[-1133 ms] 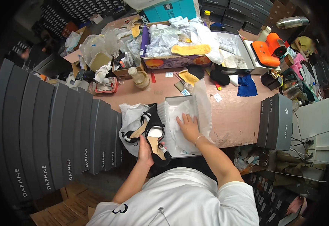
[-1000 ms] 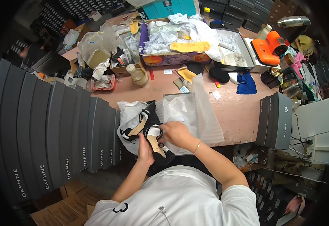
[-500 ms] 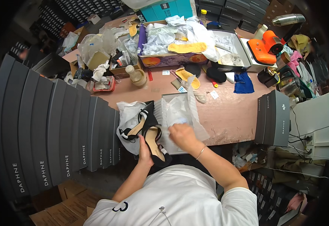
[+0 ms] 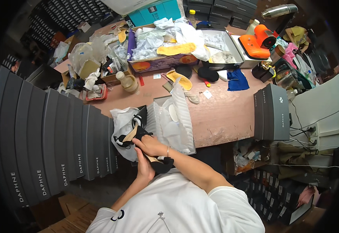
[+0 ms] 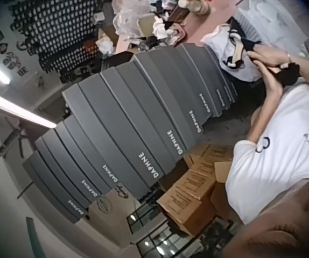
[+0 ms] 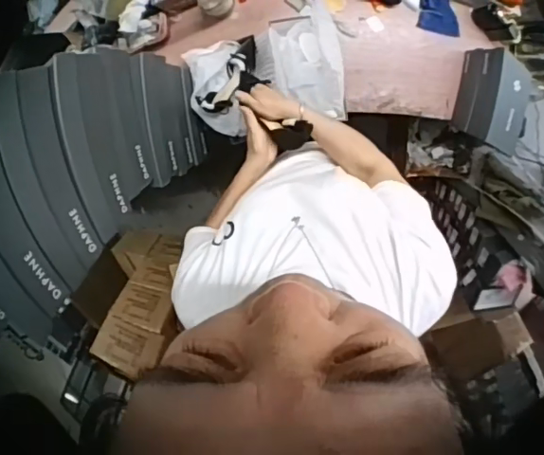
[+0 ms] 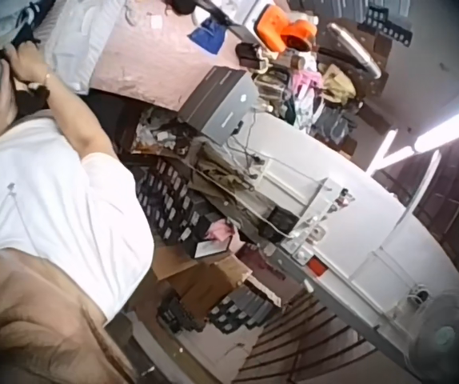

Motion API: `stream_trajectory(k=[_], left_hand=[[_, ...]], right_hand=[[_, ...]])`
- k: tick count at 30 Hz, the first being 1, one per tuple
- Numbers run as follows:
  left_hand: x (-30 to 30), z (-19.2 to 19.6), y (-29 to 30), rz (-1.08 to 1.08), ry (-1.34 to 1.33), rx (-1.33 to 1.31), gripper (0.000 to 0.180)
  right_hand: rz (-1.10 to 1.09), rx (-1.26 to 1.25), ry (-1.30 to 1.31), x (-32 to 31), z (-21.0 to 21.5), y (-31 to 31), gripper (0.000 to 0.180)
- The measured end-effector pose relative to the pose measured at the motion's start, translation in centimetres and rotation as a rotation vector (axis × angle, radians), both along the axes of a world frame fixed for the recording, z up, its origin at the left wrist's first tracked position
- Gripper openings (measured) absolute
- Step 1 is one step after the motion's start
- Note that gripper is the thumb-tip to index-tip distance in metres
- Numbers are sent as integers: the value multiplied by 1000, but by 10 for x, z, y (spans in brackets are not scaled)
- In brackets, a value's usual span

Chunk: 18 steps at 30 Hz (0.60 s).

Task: Pack pairs of black high-heeled shoes into boxes using protective paper and checking tags.

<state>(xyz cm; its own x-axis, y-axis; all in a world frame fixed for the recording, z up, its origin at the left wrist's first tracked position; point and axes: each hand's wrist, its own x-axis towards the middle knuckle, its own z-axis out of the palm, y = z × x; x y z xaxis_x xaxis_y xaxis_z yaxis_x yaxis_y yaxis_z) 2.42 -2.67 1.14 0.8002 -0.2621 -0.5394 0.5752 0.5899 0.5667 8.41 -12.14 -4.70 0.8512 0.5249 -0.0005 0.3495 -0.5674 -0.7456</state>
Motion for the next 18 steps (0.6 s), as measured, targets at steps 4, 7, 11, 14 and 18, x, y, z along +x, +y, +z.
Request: stream_trajectory(k=[4, 7, 11, 14, 18], left_hand=[[45, -21, 41, -139, 59, -99, 71], [77, -47, 36, -111, 76, 68, 39], [74, -35, 41, -57, 19, 140, 32], [71, -14, 35, -61, -41, 239, 27], [62, -22, 31, -173, -152, 276, 26]], right_hand=[[-56, -22, 253, -9, 48, -12, 53], [-119, -65, 133, -26, 38, 5, 71], [-111, 55, 258, -20, 29, 16, 71], [-100, 108, 187, -24, 60, 10, 66], [31, 62, 298, -49, 86, -18, 65]])
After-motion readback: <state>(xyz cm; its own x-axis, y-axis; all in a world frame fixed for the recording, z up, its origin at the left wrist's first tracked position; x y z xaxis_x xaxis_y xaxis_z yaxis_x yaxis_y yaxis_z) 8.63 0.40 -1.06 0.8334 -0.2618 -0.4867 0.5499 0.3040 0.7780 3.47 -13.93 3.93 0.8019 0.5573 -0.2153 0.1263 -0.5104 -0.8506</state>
